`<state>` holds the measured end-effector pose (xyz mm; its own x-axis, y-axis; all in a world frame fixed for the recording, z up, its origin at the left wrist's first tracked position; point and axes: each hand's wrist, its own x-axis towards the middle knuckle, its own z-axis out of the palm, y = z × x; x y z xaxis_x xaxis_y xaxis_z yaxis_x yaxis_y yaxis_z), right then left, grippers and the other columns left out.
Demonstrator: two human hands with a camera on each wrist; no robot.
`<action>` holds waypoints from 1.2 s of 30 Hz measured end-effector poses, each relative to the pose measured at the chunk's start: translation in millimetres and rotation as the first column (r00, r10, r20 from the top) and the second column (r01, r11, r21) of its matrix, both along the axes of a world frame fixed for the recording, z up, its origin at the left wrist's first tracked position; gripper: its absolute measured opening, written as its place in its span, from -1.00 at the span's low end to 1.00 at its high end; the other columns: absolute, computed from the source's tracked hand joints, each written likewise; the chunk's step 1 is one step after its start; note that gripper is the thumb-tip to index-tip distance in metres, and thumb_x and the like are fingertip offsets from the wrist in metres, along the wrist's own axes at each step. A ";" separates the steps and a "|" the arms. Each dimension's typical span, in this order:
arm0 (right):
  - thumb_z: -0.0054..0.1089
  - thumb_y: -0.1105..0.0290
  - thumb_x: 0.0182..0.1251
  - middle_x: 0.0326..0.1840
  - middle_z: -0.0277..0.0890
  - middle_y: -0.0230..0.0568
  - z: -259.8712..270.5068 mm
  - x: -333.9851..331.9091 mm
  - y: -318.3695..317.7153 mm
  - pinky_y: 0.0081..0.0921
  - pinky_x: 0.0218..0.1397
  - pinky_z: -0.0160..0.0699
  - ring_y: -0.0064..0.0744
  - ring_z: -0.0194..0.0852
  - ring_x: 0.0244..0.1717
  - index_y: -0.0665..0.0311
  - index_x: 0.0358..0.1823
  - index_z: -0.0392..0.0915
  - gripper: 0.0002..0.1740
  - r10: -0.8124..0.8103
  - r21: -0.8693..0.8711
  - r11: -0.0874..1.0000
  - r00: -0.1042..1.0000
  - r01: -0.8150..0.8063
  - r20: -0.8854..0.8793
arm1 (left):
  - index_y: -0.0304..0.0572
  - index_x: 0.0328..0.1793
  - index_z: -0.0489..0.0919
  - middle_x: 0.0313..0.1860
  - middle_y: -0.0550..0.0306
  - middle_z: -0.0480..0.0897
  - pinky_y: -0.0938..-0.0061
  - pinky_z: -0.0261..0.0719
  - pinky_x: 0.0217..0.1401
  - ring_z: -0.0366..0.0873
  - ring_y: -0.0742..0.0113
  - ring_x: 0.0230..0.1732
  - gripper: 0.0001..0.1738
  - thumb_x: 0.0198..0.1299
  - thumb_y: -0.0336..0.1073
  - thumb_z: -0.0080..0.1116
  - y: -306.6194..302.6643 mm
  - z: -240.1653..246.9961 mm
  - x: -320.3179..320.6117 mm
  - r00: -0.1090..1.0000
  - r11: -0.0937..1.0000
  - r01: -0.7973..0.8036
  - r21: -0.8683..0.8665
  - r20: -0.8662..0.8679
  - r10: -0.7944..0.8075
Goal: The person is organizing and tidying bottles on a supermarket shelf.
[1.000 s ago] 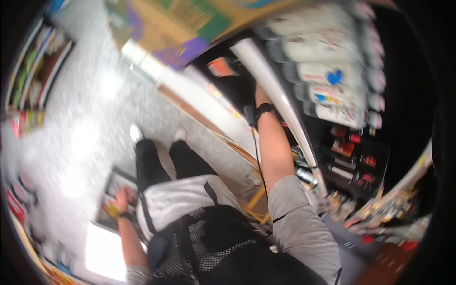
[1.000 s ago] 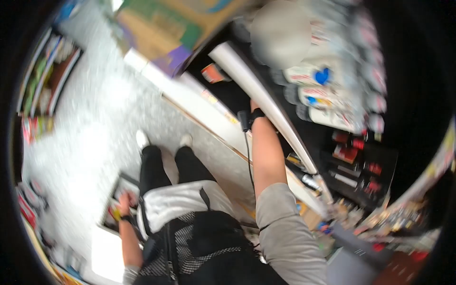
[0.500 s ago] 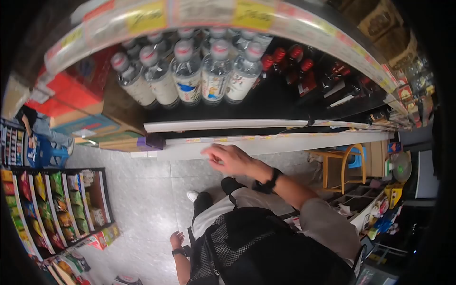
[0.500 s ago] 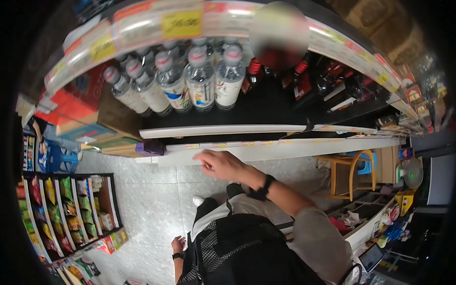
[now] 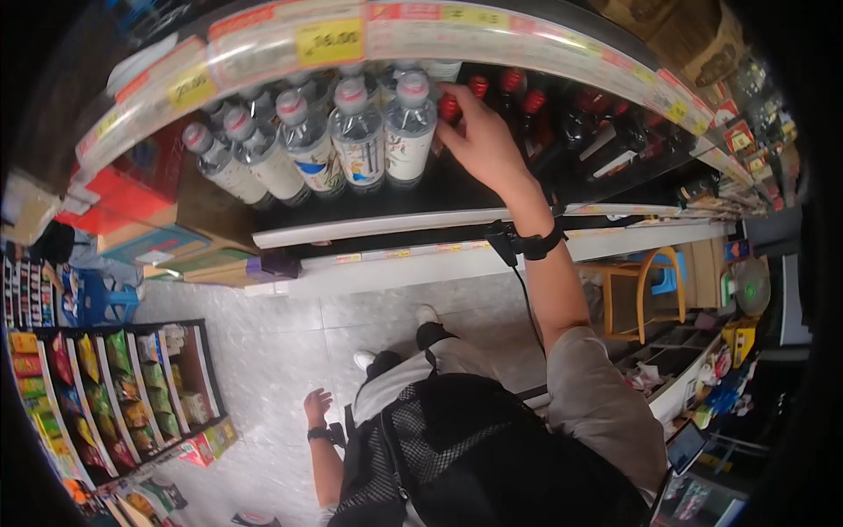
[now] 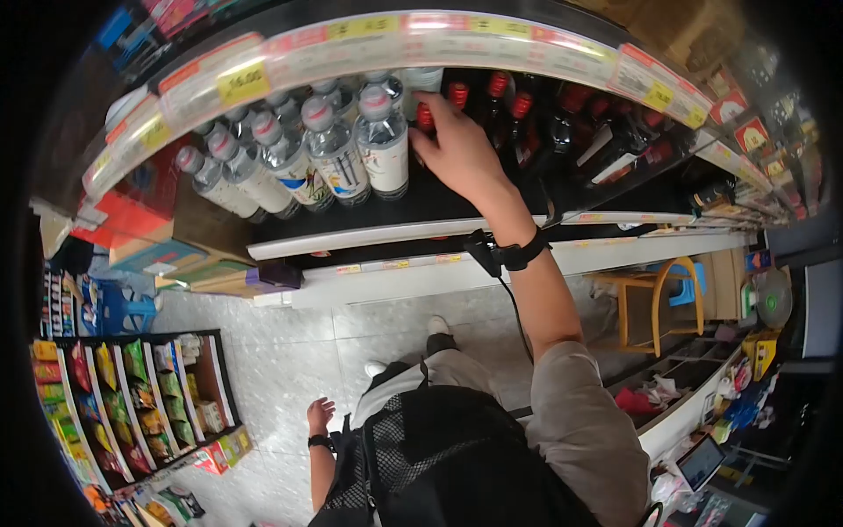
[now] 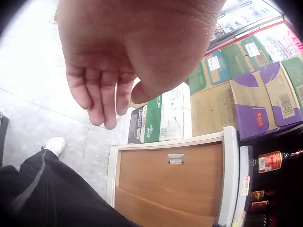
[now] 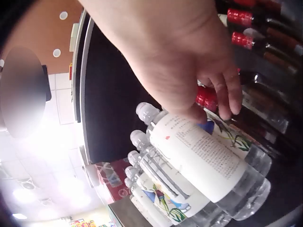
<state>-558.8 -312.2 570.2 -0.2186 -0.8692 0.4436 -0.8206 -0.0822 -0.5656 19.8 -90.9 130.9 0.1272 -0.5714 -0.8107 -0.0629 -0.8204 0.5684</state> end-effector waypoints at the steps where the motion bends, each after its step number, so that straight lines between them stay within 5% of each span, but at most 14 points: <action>1: 0.22 0.37 0.27 -0.19 0.60 0.08 -2.5 -3.1 -2.6 -0.17 -0.15 0.58 0.11 0.59 -0.22 0.19 0.18 0.40 -0.56 -0.025 -0.016 1.000 1.000 0.024 -0.017 | -0.25 0.11 0.56 -0.20 -0.07 0.73 0.52 0.51 -0.43 0.66 0.29 -0.40 -0.58 0.31 -0.15 -0.11 7.3 -5.9 3.9 1.000 1.000 -0.005 0.006 -0.006 0.005; 2: 0.26 0.36 0.27 -0.19 0.61 0.07 -2.3 -2.8 2.2 -0.23 -0.14 0.59 0.04 0.62 -0.20 0.15 0.17 0.41 -0.56 -0.071 0.047 0.997 0.996 0.069 0.055 | -0.25 0.11 0.56 -0.20 -0.07 0.72 0.53 0.50 -0.45 0.66 0.29 -0.41 -0.58 0.31 -0.15 -0.12 16.1 -13.7 7.7 1.000 1.000 -0.019 0.016 -0.017 0.019; 6: 0.36 0.45 0.24 -0.10 0.64 -0.15 6.8 14.2 52.4 -0.50 -0.10 0.59 -0.46 0.63 -0.18 0.27 0.21 0.41 -0.49 -0.042 -0.220 0.972 0.985 0.080 0.170 | -0.26 0.10 0.55 -0.19 -0.05 0.72 0.49 0.56 -0.39 0.67 0.29 -0.36 -0.61 0.33 -0.20 -0.16 69.3 -45.8 26.7 0.987 0.985 -0.141 0.102 -0.063 0.148; 8: 0.36 0.62 0.17 -0.01 0.53 -0.14 23.4 47.4 84.7 -0.49 0.08 0.50 -0.40 0.51 -0.02 0.34 0.05 0.52 -0.60 -0.017 -0.333 0.934 0.945 0.132 0.326 | -0.27 0.09 0.55 -0.21 -0.03 0.72 0.46 0.58 -0.36 0.67 0.30 -0.34 -0.62 0.34 -0.20 -0.16 98.3 -49.4 27.4 0.979 0.978 -0.196 0.075 -0.038 0.200; 11: 0.31 0.66 0.12 -0.12 0.45 -0.19 21.9 80.2 119.0 -0.51 0.04 0.46 -0.43 0.44 -0.07 0.36 -0.10 0.54 -0.71 0.044 -0.179 0.984 0.986 -0.015 0.160 | -0.24 0.03 0.56 -0.29 -0.01 0.71 0.47 0.55 -0.43 0.63 0.33 -0.41 -0.63 0.36 -0.16 -0.16 150.3 -85.7 37.4 0.888 0.890 -0.440 0.117 -0.092 0.451; 12: 0.31 0.66 0.10 -0.13 0.43 -0.19 14.9 104.2 124.7 -0.52 0.02 0.45 -0.43 0.42 -0.08 0.37 -0.14 0.54 -0.73 0.102 -0.075 0.993 0.982 -0.091 0.159 | -0.23 -0.01 0.58 -0.33 0.04 0.71 0.47 0.52 -0.45 0.61 0.37 -0.42 -0.63 0.36 -0.15 -0.15 154.4 -62.6 37.7 0.974 0.968 -0.221 0.118 -0.032 0.226; 13: 0.35 0.61 0.09 -0.12 0.44 -0.18 1.7 119.0 128.1 -0.53 0.01 0.44 -0.42 0.43 -0.09 0.36 -0.15 0.54 -0.72 0.142 0.074 0.985 0.980 -0.153 0.138 | -0.20 -0.04 0.60 -0.35 0.09 0.71 0.49 0.52 -0.44 0.60 0.41 -0.42 -0.64 0.36 -0.12 -0.12 185.1 -113.9 50.3 0.932 0.942 -0.318 0.103 -0.149 0.331; 16: 0.31 0.66 0.17 -0.05 0.47 -0.17 -84.7 154.2 117.7 -0.57 0.06 0.48 -0.45 0.47 -0.04 0.38 -0.04 0.48 -0.67 0.287 0.159 0.901 0.829 -0.404 0.480 | -0.19 -0.02 0.60 -0.28 0.11 0.72 0.51 0.56 -0.34 0.61 0.43 -0.40 -0.62 0.37 -0.11 -0.14 179.1 -51.5 11.1 0.920 0.904 -0.388 0.180 0.019 0.391; 19: 0.22 0.62 0.29 -0.02 0.47 -0.17 -176.1 167.4 94.9 -0.58 0.03 0.49 -0.49 0.47 -0.09 0.38 0.00 0.43 -0.73 0.281 0.032 0.944 0.854 -0.328 0.437 | -0.16 0.03 0.58 -0.29 0.13 0.72 0.61 0.47 -0.42 0.60 0.49 -0.41 -0.61 0.37 -0.07 -0.14 207.7 -63.1 -2.1 0.912 0.896 -0.397 0.198 -0.023 0.409; 22: 0.20 0.47 0.39 -0.06 0.47 -0.16 -229.2 160.2 51.5 -0.62 -0.24 0.53 -0.52 0.47 -0.22 0.40 0.01 0.40 -0.74 0.118 -0.007 0.992 0.876 -0.129 0.468 | -0.14 0.04 0.58 -0.29 0.17 0.70 0.66 0.42 -0.44 0.56 0.54 -0.45 -0.61 0.35 -0.07 -0.11 216.7 -36.7 -19.7 0.879 0.853 -0.460 0.248 -0.010 0.477; 25: 0.21 0.40 0.40 -0.18 0.50 -0.17 -240.3 144.8 2.0 -0.61 -0.32 0.55 -0.52 0.45 -0.38 0.46 0.00 0.41 -0.70 -0.079 0.056 0.996 0.951 0.065 0.298 | -0.13 0.02 0.59 -0.32 0.19 0.70 0.69 0.39 -0.46 0.56 0.55 -0.46 -0.64 0.33 -0.08 -0.06 243.3 -45.8 -24.5 0.852 0.821 -0.497 0.281 -0.023 0.524; 32: 0.24 0.32 0.37 -0.13 0.60 -0.04 -276.5 99.2 -99.6 -0.56 -0.38 0.56 -0.37 0.59 -0.36 0.51 0.15 0.44 -0.54 -0.105 -0.097 0.984 0.930 0.148 0.352 | -0.13 -0.01 0.61 -0.33 0.18 0.69 0.68 0.39 -0.45 0.56 0.54 -0.45 -0.65 0.32 -0.09 -0.06 263.2 -48.7 -26.7 0.852 0.834 -0.502 0.227 -0.039 0.523; 34: 0.26 0.34 0.34 -0.06 0.61 -0.01 -306.2 53.2 -131.2 -0.50 -0.30 0.61 -0.29 0.63 -0.26 0.49 0.12 0.49 -0.57 -0.154 -0.155 0.978 0.984 0.138 -0.093 | -0.13 -0.02 0.61 -0.32 0.18 0.69 0.68 0.39 -0.43 0.55 0.54 -0.45 -0.65 0.33 -0.10 -0.06 249.0 -39.6 -27.8 0.843 0.829 -0.521 0.202 -0.025 0.537; 36: 0.28 0.35 0.31 0.00 0.62 0.01 -343.1 3.5 -163.3 -0.43 -0.20 0.66 -0.21 0.66 -0.16 0.45 0.09 0.53 -0.60 -0.195 -0.352 0.936 0.856 0.016 -0.478 | -0.13 -0.02 0.62 -0.31 0.17 0.69 0.68 0.39 -0.42 0.54 0.55 -0.45 -0.66 0.34 -0.10 -0.06 242.5 -34.6 -26.0 0.837 0.823 -0.536 0.186 -0.010 0.547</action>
<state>-555.4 -475.5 227.1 0.0276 -0.6405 0.7675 -0.9960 -0.0833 -0.0337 -6.3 151.7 96.4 0.3236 -0.2791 -0.9041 0.4495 -0.7955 0.4064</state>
